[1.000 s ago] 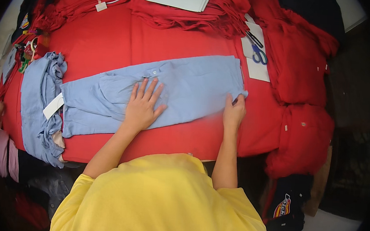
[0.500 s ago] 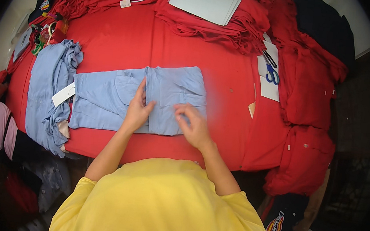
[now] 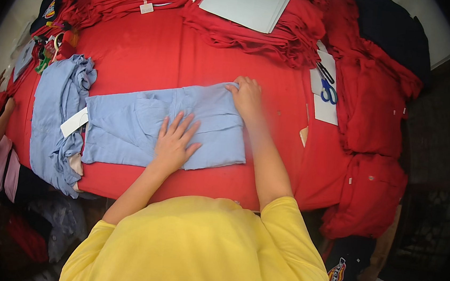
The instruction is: The person folds light blue shirts using a cardboard template on a table covered in red cloth.
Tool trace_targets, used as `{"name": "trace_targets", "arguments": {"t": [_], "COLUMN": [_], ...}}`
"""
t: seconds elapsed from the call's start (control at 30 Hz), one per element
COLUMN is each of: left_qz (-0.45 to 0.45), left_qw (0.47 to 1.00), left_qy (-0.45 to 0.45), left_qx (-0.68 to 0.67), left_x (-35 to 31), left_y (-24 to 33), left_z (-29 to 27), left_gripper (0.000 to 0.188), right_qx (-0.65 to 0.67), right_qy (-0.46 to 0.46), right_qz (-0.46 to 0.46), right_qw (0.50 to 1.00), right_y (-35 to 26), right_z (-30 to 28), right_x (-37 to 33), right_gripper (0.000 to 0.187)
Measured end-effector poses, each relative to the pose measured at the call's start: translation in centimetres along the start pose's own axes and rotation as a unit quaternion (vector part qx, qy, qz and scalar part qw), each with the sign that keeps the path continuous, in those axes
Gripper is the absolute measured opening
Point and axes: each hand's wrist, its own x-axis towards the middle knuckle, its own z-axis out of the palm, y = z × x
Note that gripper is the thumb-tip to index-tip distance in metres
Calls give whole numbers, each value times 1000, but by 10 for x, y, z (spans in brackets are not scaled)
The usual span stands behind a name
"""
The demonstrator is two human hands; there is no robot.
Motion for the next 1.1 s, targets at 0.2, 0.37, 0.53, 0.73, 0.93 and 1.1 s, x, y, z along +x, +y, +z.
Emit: {"name": "trace_targets", "arguments": {"t": [0.2, 0.37, 0.53, 0.73, 0.93, 1.1], "left_qz": [-24, -15, 86, 164, 198, 102], "left_qw": [998, 999, 991, 978, 973, 960], "left_qy": [-18, 2, -10, -17, -54, -17], "left_qx": [-55, -49, -99, -129, -108, -261], "left_x": [-8, -1, 15, 40, 34, 34], "left_y": [-10, -9, 30, 68, 56, 55], "left_z": [-4, -13, -15, 27, 40, 35], "left_gripper": [53, 51, 50, 57, 56, 40], "right_qx": [41, 263, 251, 279, 289, 159], "right_qy": [80, -70, -135, -201, -113, -180], "right_qz": [36, 109, 140, 128, 157, 201], "right_qw": [995, 956, 948, 930, 938, 950], "right_y": [0, 29, 22, 14, 14, 20], "right_z": [8, -41, -52, -58, -43, -63], "right_x": [0, -25, -68, -49, -33, -48], "right_gripper": [27, 19, 15, 9, 17, 15]}}
